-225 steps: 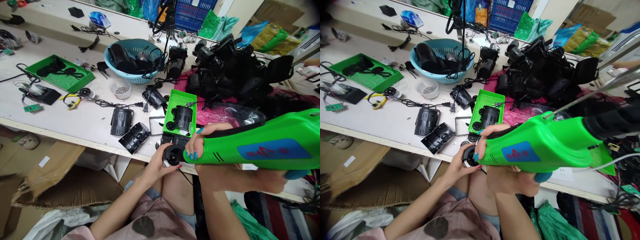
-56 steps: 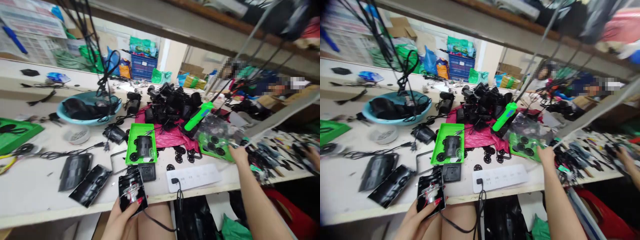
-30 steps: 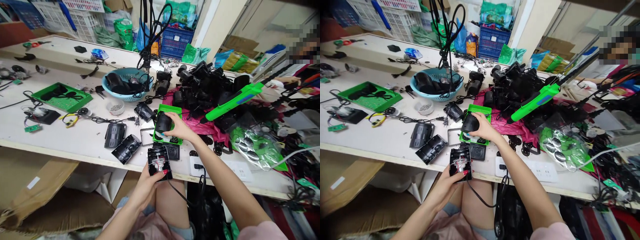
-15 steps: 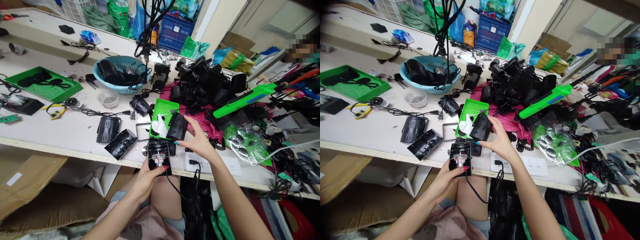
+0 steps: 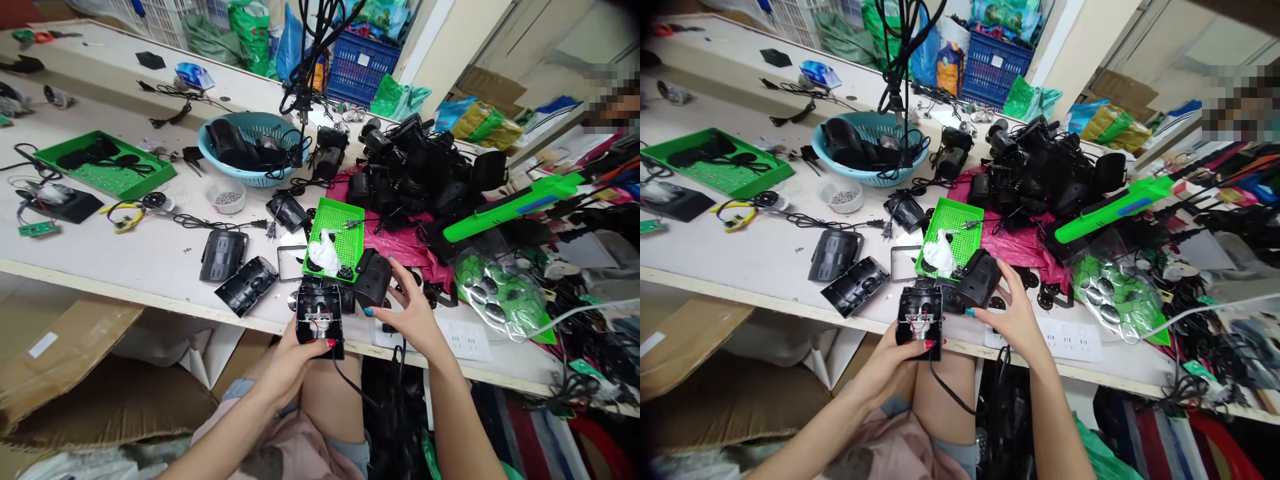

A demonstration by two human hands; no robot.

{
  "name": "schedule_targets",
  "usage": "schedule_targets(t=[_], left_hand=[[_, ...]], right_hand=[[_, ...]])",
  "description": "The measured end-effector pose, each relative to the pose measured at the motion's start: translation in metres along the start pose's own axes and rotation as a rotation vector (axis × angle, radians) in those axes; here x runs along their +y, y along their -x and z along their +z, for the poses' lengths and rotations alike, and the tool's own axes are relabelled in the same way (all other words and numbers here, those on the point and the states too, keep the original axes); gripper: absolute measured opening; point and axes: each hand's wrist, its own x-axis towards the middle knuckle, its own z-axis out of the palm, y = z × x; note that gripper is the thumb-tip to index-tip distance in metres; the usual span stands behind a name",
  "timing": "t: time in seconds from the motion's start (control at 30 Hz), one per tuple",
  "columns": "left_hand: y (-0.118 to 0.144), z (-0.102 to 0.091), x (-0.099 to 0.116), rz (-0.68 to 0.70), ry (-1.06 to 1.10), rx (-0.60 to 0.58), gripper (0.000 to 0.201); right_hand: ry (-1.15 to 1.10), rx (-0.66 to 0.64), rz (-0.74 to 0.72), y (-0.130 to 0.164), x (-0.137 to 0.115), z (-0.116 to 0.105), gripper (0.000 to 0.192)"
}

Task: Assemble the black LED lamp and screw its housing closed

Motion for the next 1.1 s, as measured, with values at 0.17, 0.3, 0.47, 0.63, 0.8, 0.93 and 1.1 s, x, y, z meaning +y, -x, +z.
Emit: schedule_targets(t=[0.17, 0.3, 0.47, 0.63, 0.8, 0.93, 1.1], left_hand=[[-0.002, 0.001, -0.003, 0.026, -0.025, 0.02, 0.056], [0.002, 0.003, 0.0, -0.054, 0.012, 0.0, 0.058], [0.005, 0.0, 0.0, -0.091, 0.045, -0.008, 0.054], [0.007, -0.002, 0.001, -0.102, 0.072, -0.083, 0.055], [0.009, -0.003, 0.002, -0.11, 0.163, -0.164, 0.05], [0.009, -0.002, 0.004, -0.123, 0.259, -0.188, 0.027], [0.01, 0.002, 0.004, -0.135, 0.285, -0.147, 0.032]], right_hand=[[0.055, 0.019, -0.001, 0.016, -0.007, -0.002, 0.093], [0.036, 0.025, 0.019, 0.029, -0.011, -0.006, 0.09], [0.023, 0.051, 0.052, 0.043, -0.012, -0.009, 0.089], [0.017, 0.04, 0.03, 0.052, -0.02, -0.012, 0.09], [-0.085, -0.058, -0.051, 0.057, -0.038, -0.019, 0.095], [-0.067, -0.16, -0.074, 0.055, -0.048, -0.017, 0.098], [0.179, -0.369, -0.132, 0.043, -0.062, 0.001, 0.099]])
